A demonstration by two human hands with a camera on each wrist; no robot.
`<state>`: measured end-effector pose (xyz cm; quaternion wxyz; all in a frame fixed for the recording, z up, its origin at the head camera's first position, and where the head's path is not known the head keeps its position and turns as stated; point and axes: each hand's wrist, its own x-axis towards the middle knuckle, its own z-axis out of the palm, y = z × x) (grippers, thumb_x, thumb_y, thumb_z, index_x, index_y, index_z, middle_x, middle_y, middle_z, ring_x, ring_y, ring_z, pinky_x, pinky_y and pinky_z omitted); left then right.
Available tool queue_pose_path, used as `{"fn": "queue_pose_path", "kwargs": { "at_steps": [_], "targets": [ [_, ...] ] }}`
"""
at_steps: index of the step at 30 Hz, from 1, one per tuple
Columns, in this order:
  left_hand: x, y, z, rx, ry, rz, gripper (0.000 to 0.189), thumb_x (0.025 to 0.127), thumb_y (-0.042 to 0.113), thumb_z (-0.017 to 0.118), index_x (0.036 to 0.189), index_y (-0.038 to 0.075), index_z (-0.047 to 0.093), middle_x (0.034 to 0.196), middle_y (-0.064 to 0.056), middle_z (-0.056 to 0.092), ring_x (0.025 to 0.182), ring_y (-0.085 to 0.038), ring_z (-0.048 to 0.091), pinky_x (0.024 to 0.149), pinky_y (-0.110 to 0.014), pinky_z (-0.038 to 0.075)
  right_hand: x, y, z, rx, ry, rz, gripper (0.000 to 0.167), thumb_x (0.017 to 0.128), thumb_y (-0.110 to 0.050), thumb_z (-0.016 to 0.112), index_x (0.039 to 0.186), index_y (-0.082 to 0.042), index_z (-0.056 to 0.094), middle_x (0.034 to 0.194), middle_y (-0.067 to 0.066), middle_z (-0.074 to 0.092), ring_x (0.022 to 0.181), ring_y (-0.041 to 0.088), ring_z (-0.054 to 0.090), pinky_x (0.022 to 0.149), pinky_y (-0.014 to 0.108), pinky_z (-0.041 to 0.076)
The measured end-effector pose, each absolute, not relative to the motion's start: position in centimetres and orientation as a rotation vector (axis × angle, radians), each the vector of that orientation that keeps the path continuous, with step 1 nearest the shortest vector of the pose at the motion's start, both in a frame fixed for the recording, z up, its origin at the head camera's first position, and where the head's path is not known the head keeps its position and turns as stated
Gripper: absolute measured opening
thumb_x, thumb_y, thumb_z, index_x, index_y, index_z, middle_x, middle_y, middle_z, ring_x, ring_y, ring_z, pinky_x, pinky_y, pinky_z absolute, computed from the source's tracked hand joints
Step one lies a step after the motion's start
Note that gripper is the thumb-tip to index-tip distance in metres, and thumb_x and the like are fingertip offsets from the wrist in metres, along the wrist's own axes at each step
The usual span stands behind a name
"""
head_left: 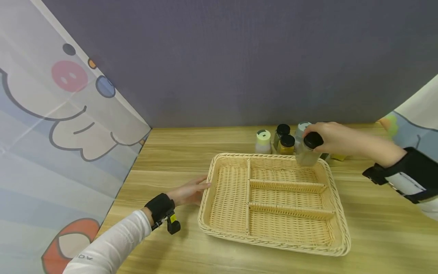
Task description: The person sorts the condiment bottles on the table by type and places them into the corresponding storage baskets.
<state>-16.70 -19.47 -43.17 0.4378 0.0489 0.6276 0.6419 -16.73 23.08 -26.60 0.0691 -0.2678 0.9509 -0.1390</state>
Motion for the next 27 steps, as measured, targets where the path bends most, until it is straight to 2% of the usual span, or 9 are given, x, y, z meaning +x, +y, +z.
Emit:
{"fn": "queue_pose_path", "kwargs": {
  "at_steps": [6,16,22,27],
  "targets": [
    [-16.7,-19.5,-43.4,0.108,1.565,1.594,0.058,0.094,0.024,0.044,0.143,0.02,0.012,0.139,-0.022,0.028,0.12,-0.042,0.034,0.084,-0.057,0.04,-16.5,20.7,-26.1,-0.858,2.823,-0.46,0.043,0.074,-0.004,0.069,0.113,0.001,0.052,0.111,0.019,0.055,0.099,0.035,0.052,0.074,0.044,0.047],
    [-16.3,-19.4,-43.3,0.062,1.585,1.603,0.061,0.093,0.025,0.046,0.143,0.019,0.011,0.138,-0.023,0.029,0.12,-0.042,0.034,0.082,-0.056,0.042,-16.4,17.7,-25.8,-0.958,2.793,-0.445,0.044,0.072,-0.004,0.071,0.111,0.002,0.054,0.106,0.018,0.057,0.089,0.029,0.058,0.068,0.037,0.05],
    [-16.4,-19.4,-43.3,0.062,1.587,1.606,0.06,0.093,0.024,0.046,0.143,0.02,0.012,0.137,-0.023,0.029,0.118,-0.043,0.036,0.081,-0.056,0.043,-16.6,16.6,-26.1,-1.001,2.782,-0.481,0.038,0.07,0.001,0.07,0.105,-0.001,0.056,0.097,0.012,0.059,0.088,0.028,0.057,0.068,0.038,0.048],
    [-16.4,-19.5,-43.3,0.063,1.593,1.602,0.061,0.093,0.024,0.046,0.143,0.019,0.012,0.137,-0.023,0.029,0.117,-0.042,0.038,0.081,-0.055,0.043,-16.5,15.9,-26.5,-0.979,2.78,-0.468,0.037,0.07,0.001,0.069,0.105,0.0,0.056,0.096,0.012,0.06,0.088,0.029,0.057,0.069,0.038,0.048]
  ]
}}
